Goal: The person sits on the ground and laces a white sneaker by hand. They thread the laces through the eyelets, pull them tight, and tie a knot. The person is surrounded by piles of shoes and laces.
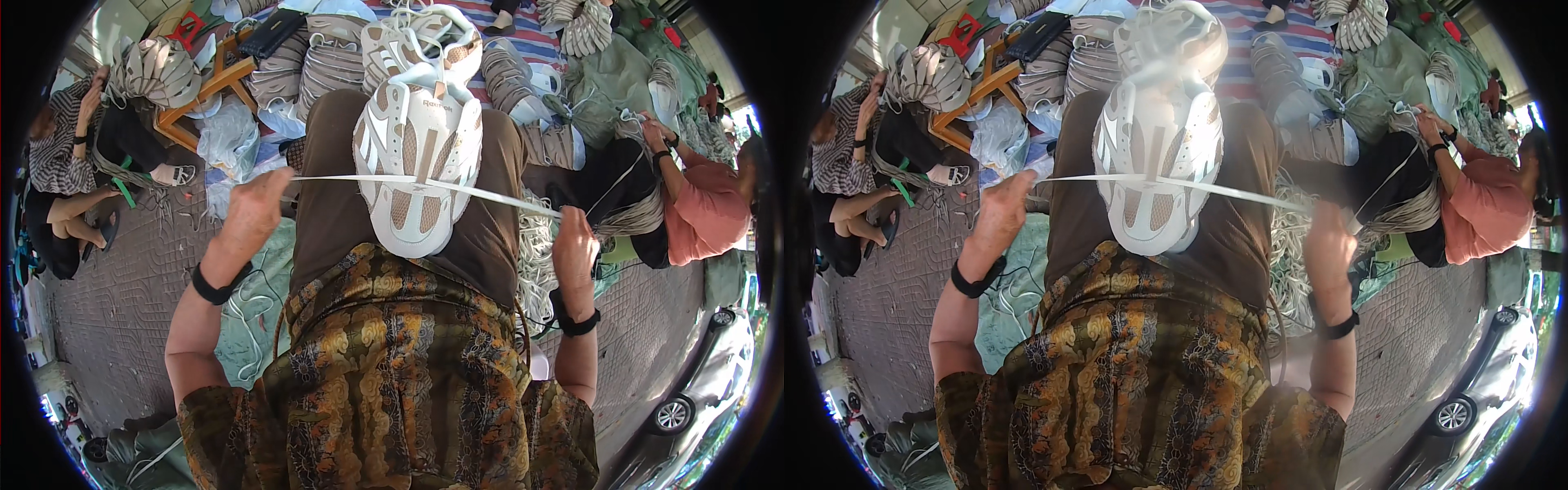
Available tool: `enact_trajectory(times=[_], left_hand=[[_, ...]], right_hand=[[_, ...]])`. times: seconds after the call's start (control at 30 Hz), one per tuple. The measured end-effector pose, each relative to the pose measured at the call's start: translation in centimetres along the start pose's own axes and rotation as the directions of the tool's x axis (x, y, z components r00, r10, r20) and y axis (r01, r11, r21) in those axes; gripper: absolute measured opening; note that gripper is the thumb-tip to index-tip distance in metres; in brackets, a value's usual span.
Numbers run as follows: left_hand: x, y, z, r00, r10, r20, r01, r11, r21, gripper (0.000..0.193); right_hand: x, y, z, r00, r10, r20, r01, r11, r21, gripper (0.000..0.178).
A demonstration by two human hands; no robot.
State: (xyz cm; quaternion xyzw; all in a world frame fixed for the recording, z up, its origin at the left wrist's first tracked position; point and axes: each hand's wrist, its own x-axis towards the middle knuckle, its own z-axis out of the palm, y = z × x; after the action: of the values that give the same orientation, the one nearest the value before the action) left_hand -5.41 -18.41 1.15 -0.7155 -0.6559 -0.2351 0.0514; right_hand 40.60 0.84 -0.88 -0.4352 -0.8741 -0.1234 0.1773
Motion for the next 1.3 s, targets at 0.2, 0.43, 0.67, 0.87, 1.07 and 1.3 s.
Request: enact_trajectory(times=[0.2, 0.43, 0.67, 0.87, 1.07, 1.3], left_hand=[[-3.0, -7.0, -3.5, 0.898, -0.339, 0.281, 0.423, 0.841, -0.338, 0.011], [-5.6, -11.2, -4.0, 0.798, -0.434, 0.418, 0.601, 0.613, -0.513, 0.010], [-6.6, -9.6, -4.3, 0.980, -0.185, 0.071, 0.163, 0.955, 0.248, 0.015], [-12.4, -16.8, -4.7, 0.921, -0.388, -0.029, 0.357, 0.813, 0.460, 0.021], [-20.4, -22.1, -8.8, 0.575, -0.814, -0.075, 0.650, 0.400, 0.646, 0.030], [-37.7, -30.0, -12.6, 0.437, -0.897, -0.067, 0.661, 0.270, 0.700, 0.024]], right_hand=[[-5.0, 7.4, 0.2, 0.913, 0.359, 0.191, -0.361, 0.932, -0.028, 0.013], [-13.5, 16.2, 1.3, 0.751, 0.628, 0.204, -0.587, 0.776, -0.231, 0.020], [-25.0, 23.7, -1.6, 0.648, 0.760, 0.048, -0.728, 0.637, -0.252, 0.020], [-31.5, 26.0, -3.6, 0.504, 0.863, -0.020, -0.833, 0.480, -0.275, 0.023], [-34.4, 25.0, -4.9, 0.383, 0.921, -0.074, -0.901, 0.354, -0.249, 0.022], [-39.4, 29.3, -9.4, 0.285, 0.947, -0.149, -0.935, 0.241, -0.259, 0.021]])
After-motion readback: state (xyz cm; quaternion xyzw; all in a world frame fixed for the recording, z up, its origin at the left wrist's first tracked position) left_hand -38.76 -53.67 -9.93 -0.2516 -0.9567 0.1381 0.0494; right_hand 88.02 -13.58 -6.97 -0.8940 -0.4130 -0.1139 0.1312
